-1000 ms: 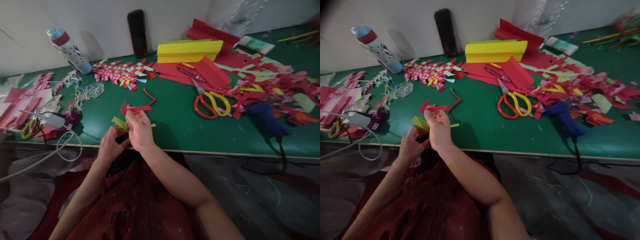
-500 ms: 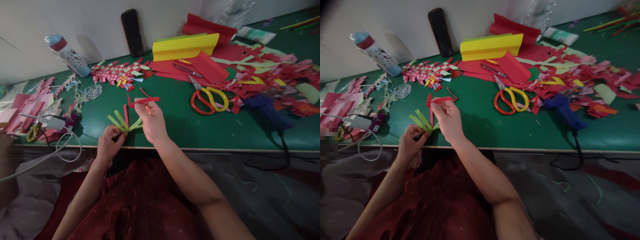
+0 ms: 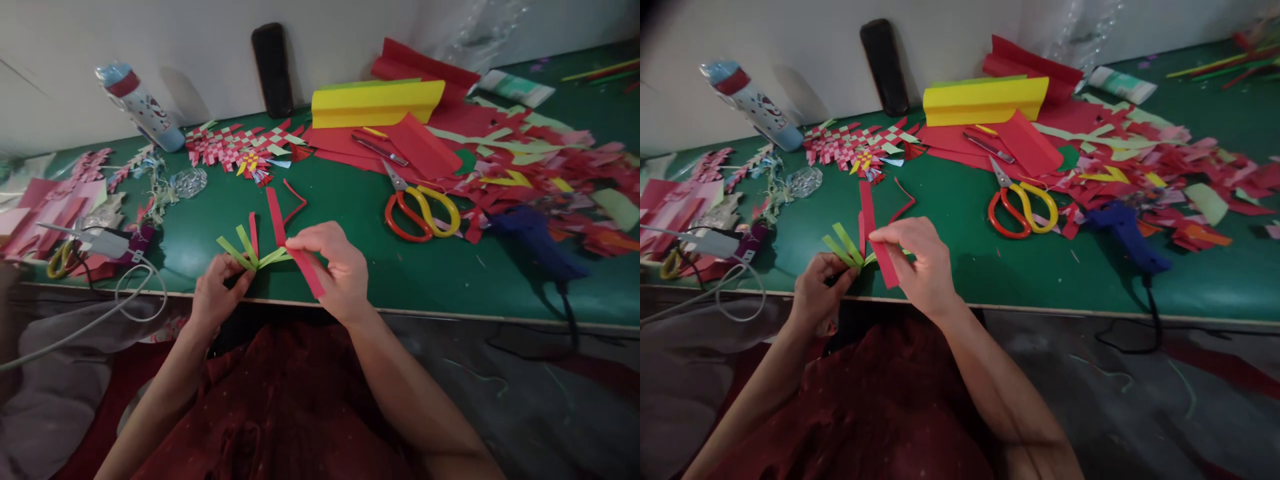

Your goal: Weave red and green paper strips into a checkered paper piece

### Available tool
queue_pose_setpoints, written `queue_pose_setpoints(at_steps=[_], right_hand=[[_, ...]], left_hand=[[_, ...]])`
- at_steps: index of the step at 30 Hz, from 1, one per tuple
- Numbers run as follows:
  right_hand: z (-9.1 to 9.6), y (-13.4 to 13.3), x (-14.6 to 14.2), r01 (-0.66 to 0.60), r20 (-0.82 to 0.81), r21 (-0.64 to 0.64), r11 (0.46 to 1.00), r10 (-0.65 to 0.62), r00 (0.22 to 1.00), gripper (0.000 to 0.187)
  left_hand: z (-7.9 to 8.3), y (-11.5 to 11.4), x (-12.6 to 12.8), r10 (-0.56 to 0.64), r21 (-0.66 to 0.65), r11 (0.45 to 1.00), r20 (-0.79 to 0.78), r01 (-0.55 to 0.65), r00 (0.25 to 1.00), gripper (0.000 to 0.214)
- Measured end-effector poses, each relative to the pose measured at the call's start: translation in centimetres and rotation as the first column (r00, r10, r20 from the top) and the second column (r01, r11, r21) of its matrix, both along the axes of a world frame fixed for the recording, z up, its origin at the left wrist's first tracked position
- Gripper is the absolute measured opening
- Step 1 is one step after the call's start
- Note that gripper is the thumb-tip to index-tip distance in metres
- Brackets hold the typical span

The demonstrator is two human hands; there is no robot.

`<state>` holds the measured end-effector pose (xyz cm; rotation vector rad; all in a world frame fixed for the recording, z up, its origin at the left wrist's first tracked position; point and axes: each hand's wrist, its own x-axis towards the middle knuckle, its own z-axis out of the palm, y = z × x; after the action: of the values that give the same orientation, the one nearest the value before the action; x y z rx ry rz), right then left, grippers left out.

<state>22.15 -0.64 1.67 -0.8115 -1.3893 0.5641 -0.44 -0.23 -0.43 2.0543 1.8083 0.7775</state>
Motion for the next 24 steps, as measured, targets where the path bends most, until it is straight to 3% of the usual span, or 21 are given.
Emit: queue_pose_setpoints(at_steps=[7, 11, 17, 24], right_hand=[[1.1, 0.5, -1.8, -0.111, 0.234, 0.102, 0.989, 0.085, 0.969, 0.024], [0.7, 1.7, -3.5, -0.178, 0.372, 0.088, 0.980, 0.134, 0.919, 0.023], [-0.6, 1.8, -3.5, -0.042, 0.632, -0.036, 0.998, 0.055, 0.773, 0.018], [-0.9, 0.5, -2.3, -0.019, 0.709, -0.115, 0.993, 0.096, 0.698, 0.019]], left_hand=[[-0.2, 0.1, -0.2, -0.108, 0.032, 0.994, 0.048, 0.106, 0.993, 0.019], [-0.1, 0.4, -0.2, -0.168, 0.099, 0.982, 0.045, 0.163, 0.985, 0.015], [-0.4, 0.7, 0.0, -0.189, 0.191, 0.965, 0.045, 0.177, 0.981, 0.012], [-0.3, 0.7, -0.5, -0.340, 0.211, 0.922, 0.036, 0.325, 0.940, 0.017]])
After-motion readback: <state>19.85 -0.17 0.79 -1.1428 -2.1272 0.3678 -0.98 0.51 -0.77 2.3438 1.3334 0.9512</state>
